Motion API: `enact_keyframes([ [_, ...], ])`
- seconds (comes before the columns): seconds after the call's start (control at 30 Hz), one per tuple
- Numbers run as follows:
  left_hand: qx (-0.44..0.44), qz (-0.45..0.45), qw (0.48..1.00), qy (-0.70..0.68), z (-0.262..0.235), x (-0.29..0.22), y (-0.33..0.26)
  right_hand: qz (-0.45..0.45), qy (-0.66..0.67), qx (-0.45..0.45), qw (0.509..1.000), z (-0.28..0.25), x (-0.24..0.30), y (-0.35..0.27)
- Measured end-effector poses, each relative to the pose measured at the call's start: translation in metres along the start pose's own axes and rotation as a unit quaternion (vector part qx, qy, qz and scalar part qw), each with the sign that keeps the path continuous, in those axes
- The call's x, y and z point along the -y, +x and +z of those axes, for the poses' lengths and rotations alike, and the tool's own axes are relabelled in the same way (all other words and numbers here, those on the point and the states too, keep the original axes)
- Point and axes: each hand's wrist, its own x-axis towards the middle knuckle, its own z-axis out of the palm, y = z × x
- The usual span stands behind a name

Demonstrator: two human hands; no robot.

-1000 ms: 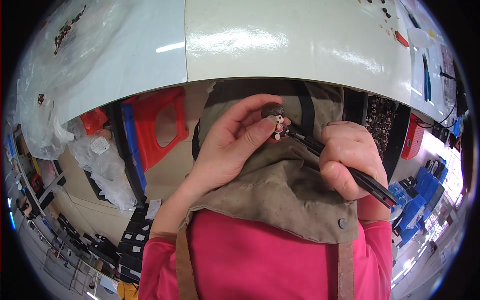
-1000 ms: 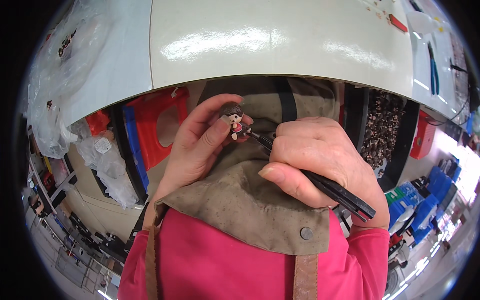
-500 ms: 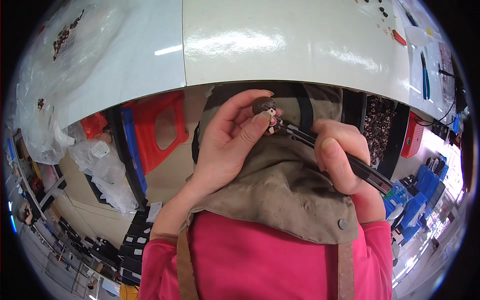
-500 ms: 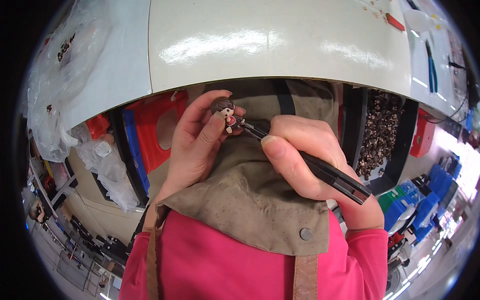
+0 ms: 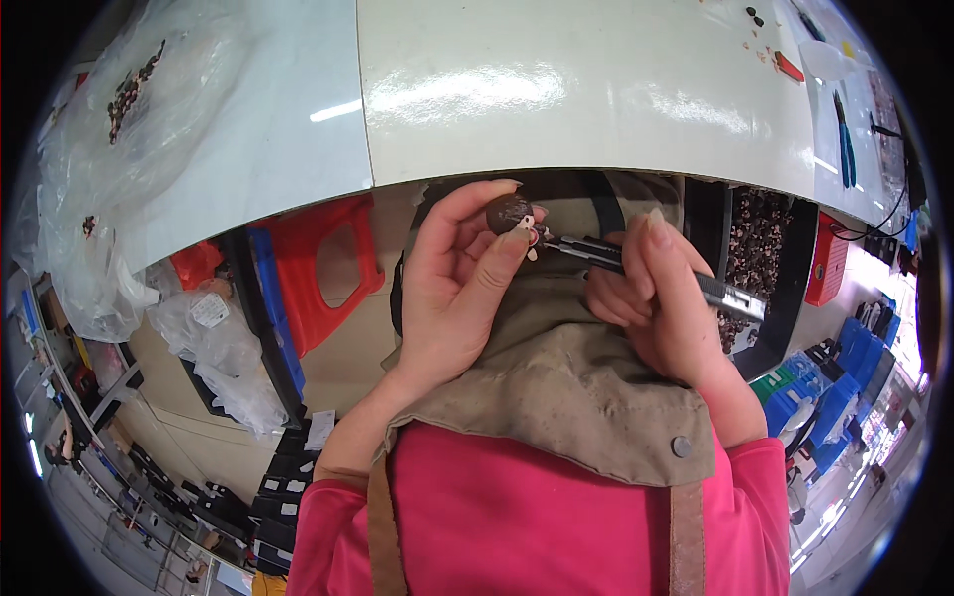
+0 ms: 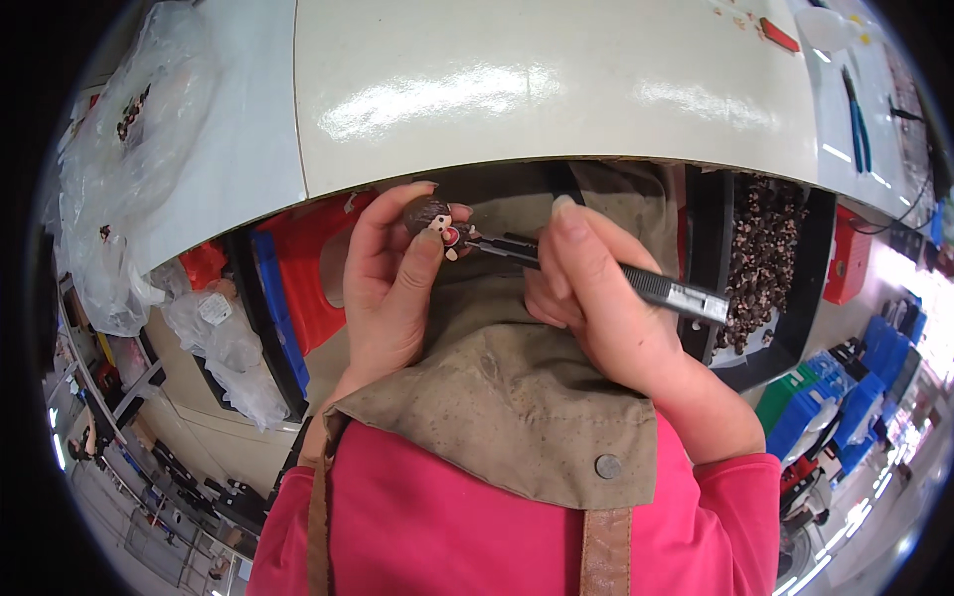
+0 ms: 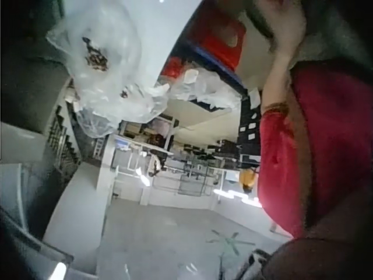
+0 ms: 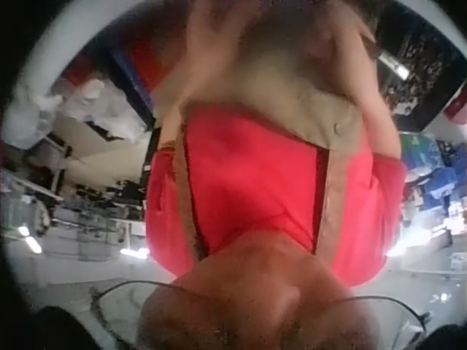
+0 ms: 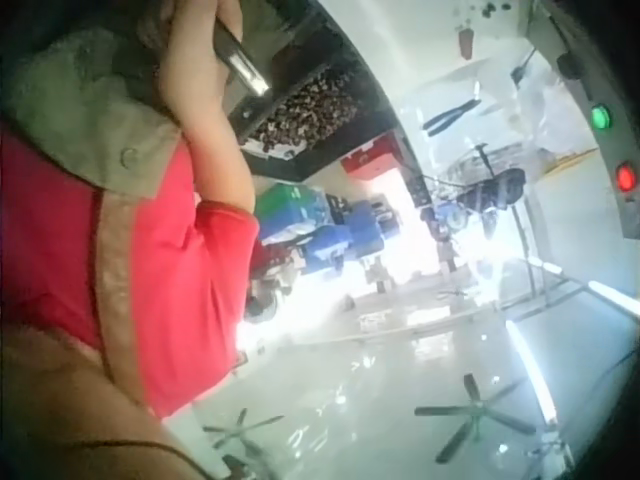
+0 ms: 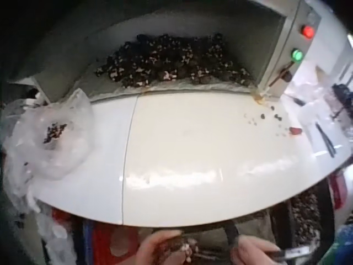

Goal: Assembling small plastic toy figures using glue and hand tools at a workstation.

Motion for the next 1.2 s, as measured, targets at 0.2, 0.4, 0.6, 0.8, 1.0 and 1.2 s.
enact_keyframes([
  [0.2,0.003,-0.009,1.000,0.015,0.004,-0.008,0.001,-0.046,-0.182,0.001,0.982,-0.006,0.011,-0.001],
  [0.4,0.044,-0.101,0.994,-0.007,0.002,-0.014,0.005,-0.146,-0.410,0.097,0.895,-0.011,0.036,0.001],
  [0.6,0.047,-0.051,0.997,0.036,0.002,-0.013,0.001,-0.130,-0.452,0.137,0.872,-0.007,0.051,0.001],
  [0.8,0.031,-0.014,0.999,0.011,0.002,-0.005,0.002,-0.054,-0.313,0.051,0.947,-0.004,0.034,0.000],
  [1.0,0.011,0.071,0.996,0.051,0.000,0.002,-0.004,-0.043,-0.145,0.011,0.988,0.002,0.012,-0.002],
  [1.2,-0.007,0.164,0.977,0.133,-0.002,0.014,0.000,0.031,0.079,-0.026,0.996,0.008,0.009,0.003],
])
